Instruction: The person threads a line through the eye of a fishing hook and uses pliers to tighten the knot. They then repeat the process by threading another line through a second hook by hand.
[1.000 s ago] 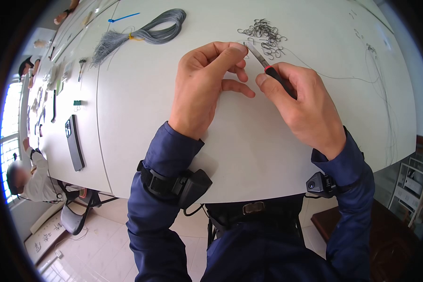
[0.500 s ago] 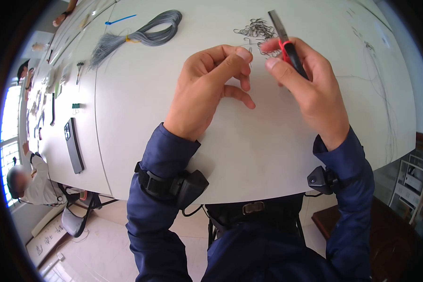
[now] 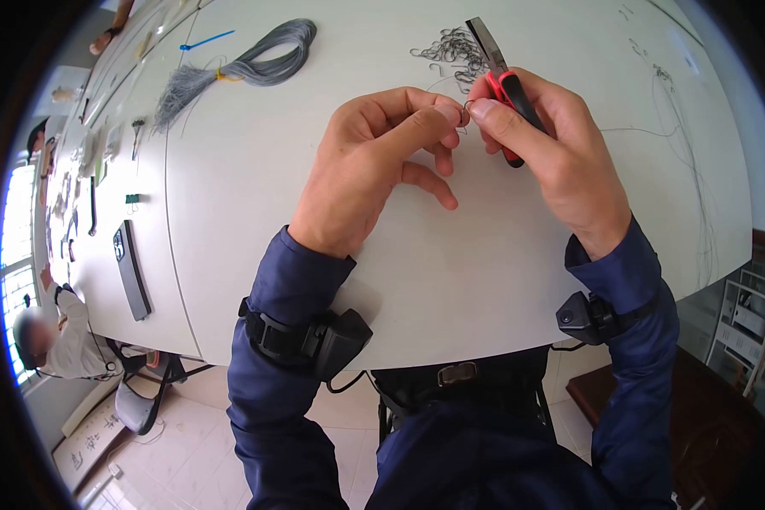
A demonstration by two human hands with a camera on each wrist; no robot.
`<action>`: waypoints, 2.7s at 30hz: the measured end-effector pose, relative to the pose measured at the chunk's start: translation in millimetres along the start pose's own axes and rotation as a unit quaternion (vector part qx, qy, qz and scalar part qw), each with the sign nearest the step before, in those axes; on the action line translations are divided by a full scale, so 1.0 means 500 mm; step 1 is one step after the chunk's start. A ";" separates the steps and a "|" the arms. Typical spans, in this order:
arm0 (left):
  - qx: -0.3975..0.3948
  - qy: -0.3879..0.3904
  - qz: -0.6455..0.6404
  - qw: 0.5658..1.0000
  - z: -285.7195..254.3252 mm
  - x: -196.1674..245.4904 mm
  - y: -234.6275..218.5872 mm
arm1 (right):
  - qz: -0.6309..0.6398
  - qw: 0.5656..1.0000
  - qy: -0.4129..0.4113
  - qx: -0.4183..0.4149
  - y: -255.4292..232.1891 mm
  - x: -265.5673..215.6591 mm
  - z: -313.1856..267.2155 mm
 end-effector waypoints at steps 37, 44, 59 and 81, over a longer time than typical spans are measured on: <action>0.003 0.002 0.019 1.000 -0.002 -0.002 -0.003 | -0.051 0.999 0.008 0.006 0.006 0.005 0.000; -0.002 -0.002 0.072 0.997 -0.003 -0.001 0.006 | -0.050 0.999 0.017 0.010 0.006 0.004 -0.001; 0.007 0.004 0.013 1.000 -0.003 0.001 0.004 | -0.012 0.999 0.035 0.014 0.001 0.014 0.000; 0.074 0.085 -0.083 0.990 -0.002 0.005 -0.039 | -0.226 0.974 -0.021 0.015 0.030 -0.010 -0.004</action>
Point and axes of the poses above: each hand's wrist, its own z-axis towards the middle knuckle, its own y-axis out of the palm, x = y × z, the point moved 2 cm from there along z, towards the middle knuckle, and after that the axes turned 13 degrees about -x, right-handed, at the moved point
